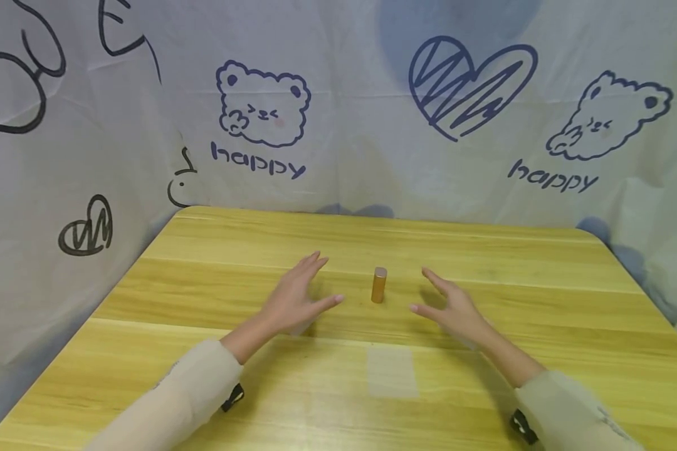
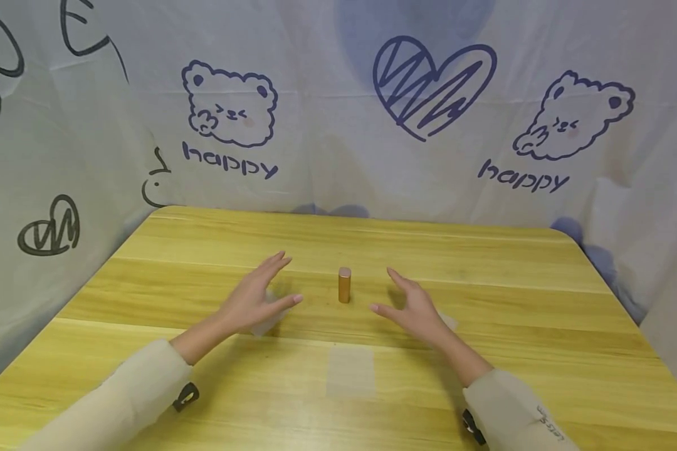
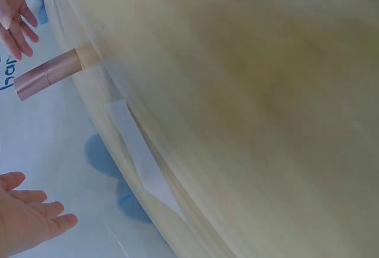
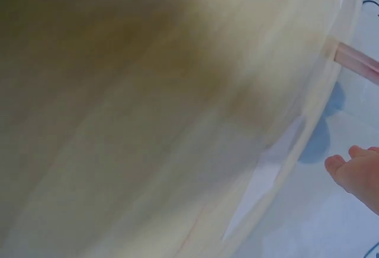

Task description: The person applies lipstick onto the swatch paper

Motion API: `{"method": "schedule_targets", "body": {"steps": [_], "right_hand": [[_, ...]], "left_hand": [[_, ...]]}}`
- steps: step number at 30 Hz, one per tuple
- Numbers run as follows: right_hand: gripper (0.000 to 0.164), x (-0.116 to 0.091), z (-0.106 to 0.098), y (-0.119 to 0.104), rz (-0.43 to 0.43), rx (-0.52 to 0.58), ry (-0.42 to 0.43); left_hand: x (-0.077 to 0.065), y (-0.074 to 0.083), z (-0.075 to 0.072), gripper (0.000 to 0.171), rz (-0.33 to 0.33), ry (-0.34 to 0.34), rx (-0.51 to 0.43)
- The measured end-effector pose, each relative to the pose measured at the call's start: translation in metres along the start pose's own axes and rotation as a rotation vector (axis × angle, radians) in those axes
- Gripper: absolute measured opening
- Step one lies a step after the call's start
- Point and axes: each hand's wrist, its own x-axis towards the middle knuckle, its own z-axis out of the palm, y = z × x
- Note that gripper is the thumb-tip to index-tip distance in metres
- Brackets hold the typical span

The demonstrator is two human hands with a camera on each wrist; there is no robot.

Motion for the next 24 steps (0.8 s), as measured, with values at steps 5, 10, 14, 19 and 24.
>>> {"method": "schedule_targets", "body": {"steps": [5, 10, 14, 19, 24], "right_hand": [[0.073, 0.010, 0.011, 0.000, -0.020, 0.072, 0.008], [0.067, 0.018, 0.022, -0.001, -0.039, 0.119, 0.024], [0.064, 0.021, 0.030, -0.001, 0.001, 0.181, 0.022], [0.062, 0.026, 0.038, -0.006, 0.086, 0.274, 0.000], [0.058, 0.033, 0.045, -0.011, 0.138, 0.316, 0.013]], "left_hand": [[0.010, 0.006, 0.008, 0.073, 0.010, -0.007, -0.104], [0.022, 0.012, 0.018, 0.067, 0.024, 0.005, -0.189], [0.033, 0.019, 0.025, 0.062, 0.038, 0.009, -0.234], [0.043, 0.026, 0.032, 0.056, 0.054, 0.014, -0.272], [0.051, 0.030, 0.039, 0.049, 0.080, 0.029, -0.281]]}}
